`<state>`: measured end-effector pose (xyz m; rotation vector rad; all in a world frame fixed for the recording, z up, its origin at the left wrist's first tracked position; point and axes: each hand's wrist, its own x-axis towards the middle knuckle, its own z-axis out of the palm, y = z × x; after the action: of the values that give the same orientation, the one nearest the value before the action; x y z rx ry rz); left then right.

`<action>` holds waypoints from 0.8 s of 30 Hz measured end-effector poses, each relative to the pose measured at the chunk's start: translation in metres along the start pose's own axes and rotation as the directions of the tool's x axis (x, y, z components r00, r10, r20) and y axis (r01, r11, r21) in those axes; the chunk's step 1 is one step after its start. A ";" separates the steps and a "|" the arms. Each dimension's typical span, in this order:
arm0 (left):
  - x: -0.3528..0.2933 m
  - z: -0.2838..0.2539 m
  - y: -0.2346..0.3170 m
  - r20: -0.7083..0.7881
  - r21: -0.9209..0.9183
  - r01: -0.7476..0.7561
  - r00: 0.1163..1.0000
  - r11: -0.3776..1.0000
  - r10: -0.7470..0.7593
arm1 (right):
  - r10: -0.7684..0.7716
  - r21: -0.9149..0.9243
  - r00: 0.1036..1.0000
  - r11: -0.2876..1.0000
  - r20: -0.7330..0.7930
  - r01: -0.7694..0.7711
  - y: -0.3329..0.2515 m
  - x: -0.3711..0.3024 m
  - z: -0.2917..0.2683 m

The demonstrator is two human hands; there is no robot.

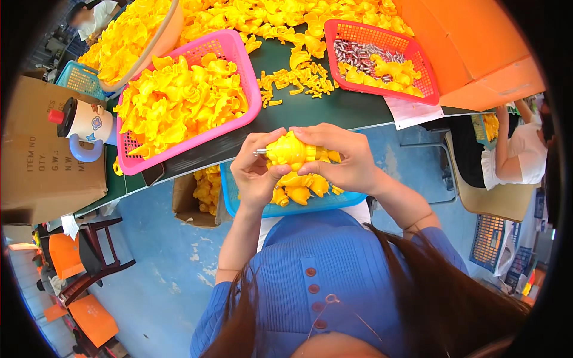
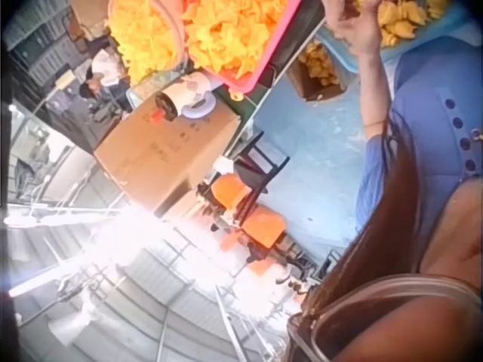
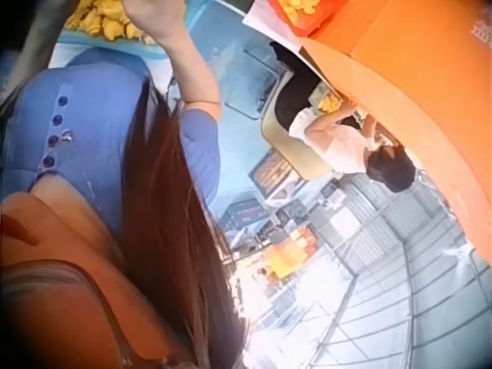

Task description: Assembling yellow plastic toy parts at a factory workstation.

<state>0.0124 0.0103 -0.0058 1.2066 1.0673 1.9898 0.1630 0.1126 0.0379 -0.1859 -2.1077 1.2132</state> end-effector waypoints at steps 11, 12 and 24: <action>-0.009 0.008 -0.008 -0.043 -0.118 0.187 0.980 0.975 -0.193 | 0.105 -0.044 0.993 0.993 -0.060 -0.107 0.009 -0.012 0.009; -0.007 0.009 -0.007 -0.035 -0.145 0.264 0.962 0.954 -0.272 | 0.107 -0.043 0.993 0.993 -0.056 -0.109 0.011 -0.015 0.009; -0.034 -0.003 -0.029 0.117 -0.092 0.369 0.927 0.925 -0.357 | 0.422 0.503 0.904 0.796 -0.064 -0.336 0.035 -0.061 0.025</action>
<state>0.0256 -0.0022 -0.0468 0.9560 1.0297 1.6628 0.1862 0.0879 -0.0285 -0.4888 -1.5926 1.8532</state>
